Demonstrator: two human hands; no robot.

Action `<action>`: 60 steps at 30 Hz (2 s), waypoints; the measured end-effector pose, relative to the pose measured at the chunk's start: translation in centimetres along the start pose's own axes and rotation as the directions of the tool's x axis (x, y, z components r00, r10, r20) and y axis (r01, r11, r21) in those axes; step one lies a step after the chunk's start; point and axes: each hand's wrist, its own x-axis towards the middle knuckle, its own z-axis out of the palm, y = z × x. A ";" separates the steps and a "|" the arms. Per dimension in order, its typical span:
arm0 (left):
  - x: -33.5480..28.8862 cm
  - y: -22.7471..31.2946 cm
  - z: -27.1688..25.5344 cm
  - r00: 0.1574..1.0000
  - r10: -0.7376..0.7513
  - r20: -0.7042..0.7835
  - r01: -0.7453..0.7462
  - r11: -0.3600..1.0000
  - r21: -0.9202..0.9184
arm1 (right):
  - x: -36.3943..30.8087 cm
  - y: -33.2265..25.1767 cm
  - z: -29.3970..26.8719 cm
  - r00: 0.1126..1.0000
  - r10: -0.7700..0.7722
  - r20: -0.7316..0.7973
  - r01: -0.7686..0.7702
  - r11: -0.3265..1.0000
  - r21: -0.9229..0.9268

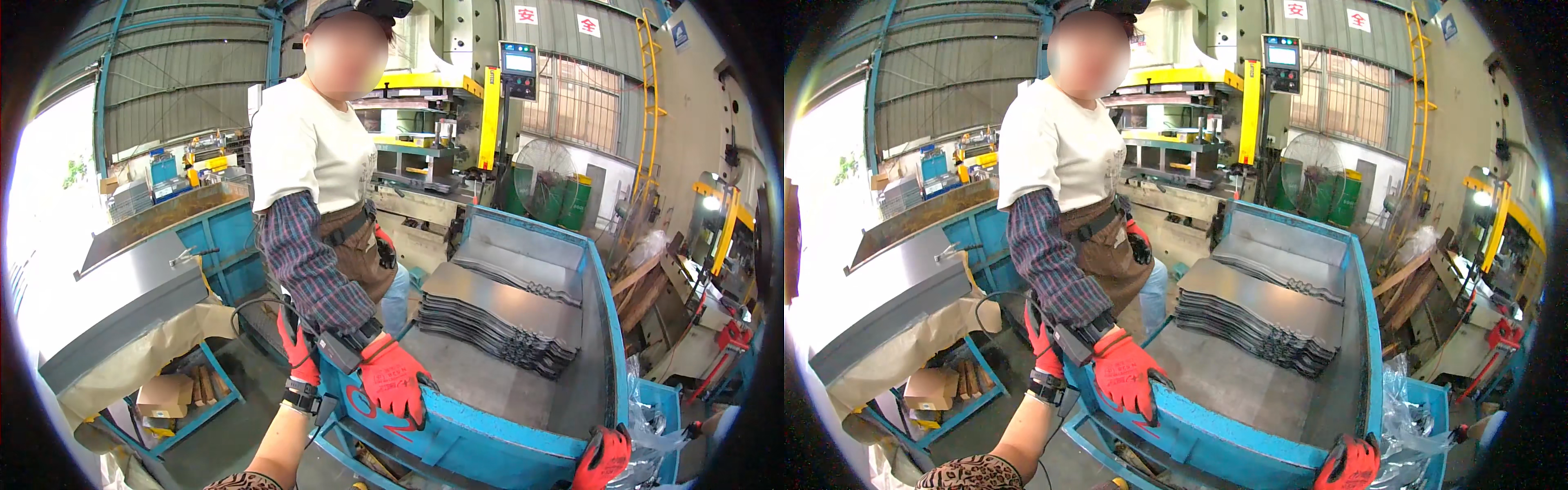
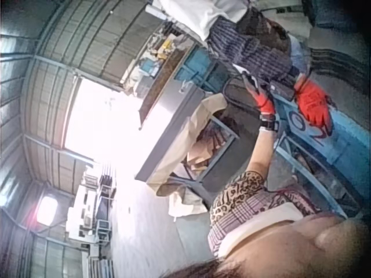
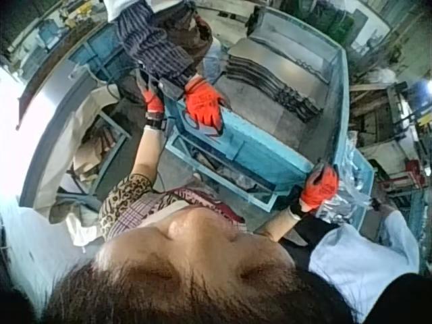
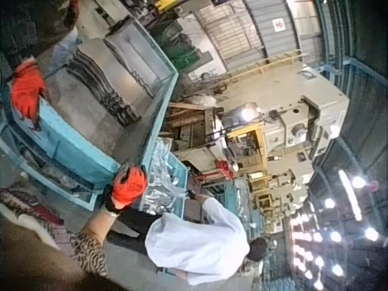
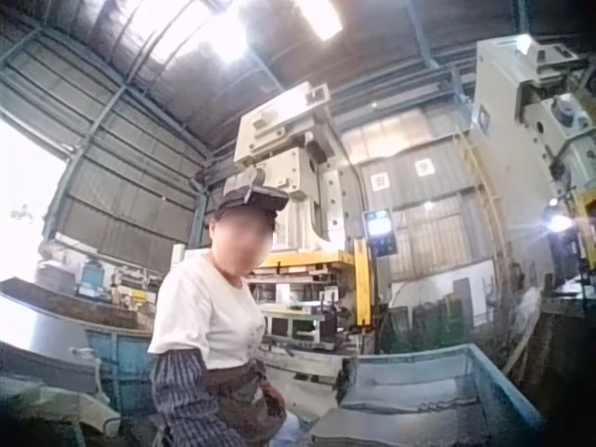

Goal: Assisting a colleague in organizing and moving metal sheets from one bin to another.

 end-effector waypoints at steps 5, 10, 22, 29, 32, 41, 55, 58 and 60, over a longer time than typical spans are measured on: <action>-0.2 0.1 0.6 1.000 -0.007 0.021 0.008 0.999 -0.042 | 0.2 0.0 -0.3 1.000 -0.013 -0.015 0.013 1.000 -0.007; -0.2 0.0 0.2 1.000 -0.006 0.020 0.007 0.999 -0.045 | 0.0 0.3 0.1 0.999 -0.027 -0.036 0.027 1.000 -0.001; -0.4 0.0 0.3 0.999 -0.047 0.023 0.050 0.991 -0.128 | 0.5 -0.1 -0.2 1.000 -0.005 -0.008 0.005 1.000 0.021; -0.5 -1.4 -0.1 0.998 -0.056 0.000 0.055 0.996 -0.074 | 1.3 -0.7 -0.6 0.999 0.044 0.030 -0.045 0.999 0.026; -0.6 -1.8 -0.3 0.998 -0.062 -0.009 0.061 0.996 -0.065 | 1.1 -0.5 -0.5 0.999 0.036 0.029 -0.036 0.999 0.025; -0.7 -2.4 -0.5 0.997 -0.068 -0.027 0.067 0.997 -0.036 | 1.1 -0.4 -0.4 1.000 0.020 0.021 -0.021 0.999 0.043; -0.6 -5.2 -1.4 0.997 -0.062 -0.051 0.064 0.998 0.029 | 0.4 0.0 0.0 1.000 0.016 0.016 -0.017 0.999 0.032; -0.8 -5.3 -1.5 0.997 -0.042 -0.056 0.048 0.994 0.096 | 0.3 0.2 0.1 1.000 0.017 0.016 -0.017 0.999 0.041; -0.8 -5.3 -1.4 0.997 -0.047 -0.065 0.053 0.994 0.092 | 0.3 0.2 0.0 0.999 0.019 0.030 -0.020 0.999 0.044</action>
